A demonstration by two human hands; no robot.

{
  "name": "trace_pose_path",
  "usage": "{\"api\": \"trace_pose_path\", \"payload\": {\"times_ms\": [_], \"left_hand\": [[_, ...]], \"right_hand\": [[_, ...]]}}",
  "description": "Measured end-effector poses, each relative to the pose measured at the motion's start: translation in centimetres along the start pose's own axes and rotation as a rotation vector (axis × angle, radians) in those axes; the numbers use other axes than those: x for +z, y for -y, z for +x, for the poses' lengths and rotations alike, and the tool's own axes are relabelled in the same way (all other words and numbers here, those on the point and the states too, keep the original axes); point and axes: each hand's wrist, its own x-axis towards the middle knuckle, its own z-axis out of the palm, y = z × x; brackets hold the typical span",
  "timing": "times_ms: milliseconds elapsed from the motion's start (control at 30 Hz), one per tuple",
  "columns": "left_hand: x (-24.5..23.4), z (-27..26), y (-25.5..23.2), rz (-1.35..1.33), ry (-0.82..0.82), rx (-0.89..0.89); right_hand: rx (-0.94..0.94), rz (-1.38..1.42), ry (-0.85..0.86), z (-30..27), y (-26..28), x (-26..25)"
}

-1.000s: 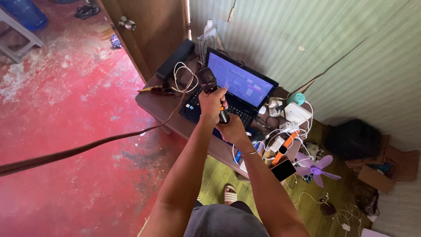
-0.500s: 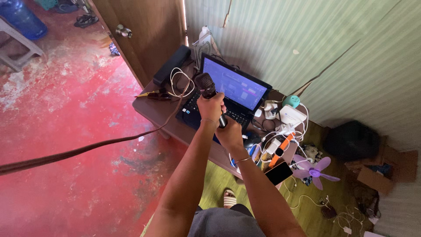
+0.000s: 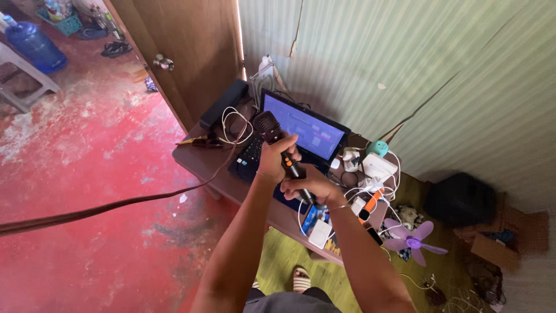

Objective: The person organizes a cluttered desk by handling various electronic devices and accessories. They pick up and place down a smartphone, a smartwatch, a microphone, and multiple charging cables and adapters, attempting to arrange them on the desk surface.

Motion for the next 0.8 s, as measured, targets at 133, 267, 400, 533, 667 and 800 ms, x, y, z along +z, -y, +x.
{"api": "trace_pose_path", "payload": {"times_ms": [133,267,400,533,667,800], "left_hand": [[0.8,0.0,-0.6,0.101,0.133,-0.048],[0.8,0.4,-0.8,0.230,0.057,-0.017],[0.2,0.5,-0.4,0.267,-0.032,0.008],[-0.5,0.9,1.2,0.291,-0.168,0.088],[-1.4,0.5,3.1,0.291,-0.358,0.170],[-1.2,1.1,2.8,0.248,-0.363,0.258]], "right_hand": [[-0.005,-0.016,0.153,-0.2,-0.3,0.5],[-0.004,0.058,-0.056,0.7,-2.0,1.0],[-0.006,-0.096,-0.181,1.6,-3.7,1.2],[-0.223,-0.406,-0.514,2.7,-5.9,1.7],[-0.501,-0.796,-0.730,2.9,-6.9,2.2],[-0.301,-0.864,-0.804,2.3,-6.0,3.3]]}}
